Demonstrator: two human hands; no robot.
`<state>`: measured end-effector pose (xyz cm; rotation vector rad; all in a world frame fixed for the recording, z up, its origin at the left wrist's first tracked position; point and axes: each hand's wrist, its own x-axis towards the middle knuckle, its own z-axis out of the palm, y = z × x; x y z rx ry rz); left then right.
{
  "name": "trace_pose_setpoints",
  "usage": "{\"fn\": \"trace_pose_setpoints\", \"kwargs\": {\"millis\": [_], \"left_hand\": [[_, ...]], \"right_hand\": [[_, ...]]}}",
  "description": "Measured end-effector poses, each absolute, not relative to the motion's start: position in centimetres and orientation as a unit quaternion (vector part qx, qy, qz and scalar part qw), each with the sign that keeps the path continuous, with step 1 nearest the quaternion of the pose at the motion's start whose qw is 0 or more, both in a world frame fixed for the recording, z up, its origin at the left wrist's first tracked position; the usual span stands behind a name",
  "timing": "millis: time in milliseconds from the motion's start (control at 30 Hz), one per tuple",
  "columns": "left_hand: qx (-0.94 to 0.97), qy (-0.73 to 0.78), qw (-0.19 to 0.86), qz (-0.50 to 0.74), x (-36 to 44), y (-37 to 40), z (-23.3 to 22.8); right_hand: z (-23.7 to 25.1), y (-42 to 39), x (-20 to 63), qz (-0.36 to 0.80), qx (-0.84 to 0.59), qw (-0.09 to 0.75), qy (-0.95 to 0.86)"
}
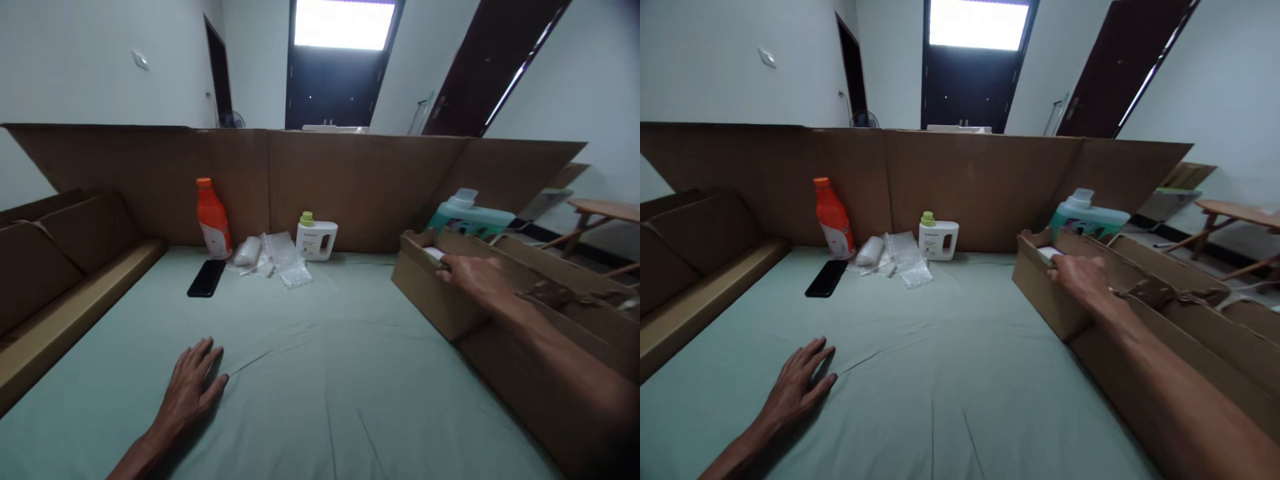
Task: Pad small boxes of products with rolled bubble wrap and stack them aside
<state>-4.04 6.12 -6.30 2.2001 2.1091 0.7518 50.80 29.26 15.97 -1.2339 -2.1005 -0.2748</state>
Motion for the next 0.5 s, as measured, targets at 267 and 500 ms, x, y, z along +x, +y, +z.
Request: {"fn": "trace_pose_setpoints", "kwargs": {"millis": [267, 500], "left_hand": [[0.691, 0.623, 0.115, 0.348, -0.3, 6.8, -3.3], [0.678, 0.579, 0.241, 0.383, 2.9, 6.9, -1.4]], "right_hand": [[15.1, 18.8, 39.7, -0.094, -0.417, 0.208, -0.88], [15.2, 14.8, 40.0, 0.084, -0.511, 0.39, -0.762]]}}
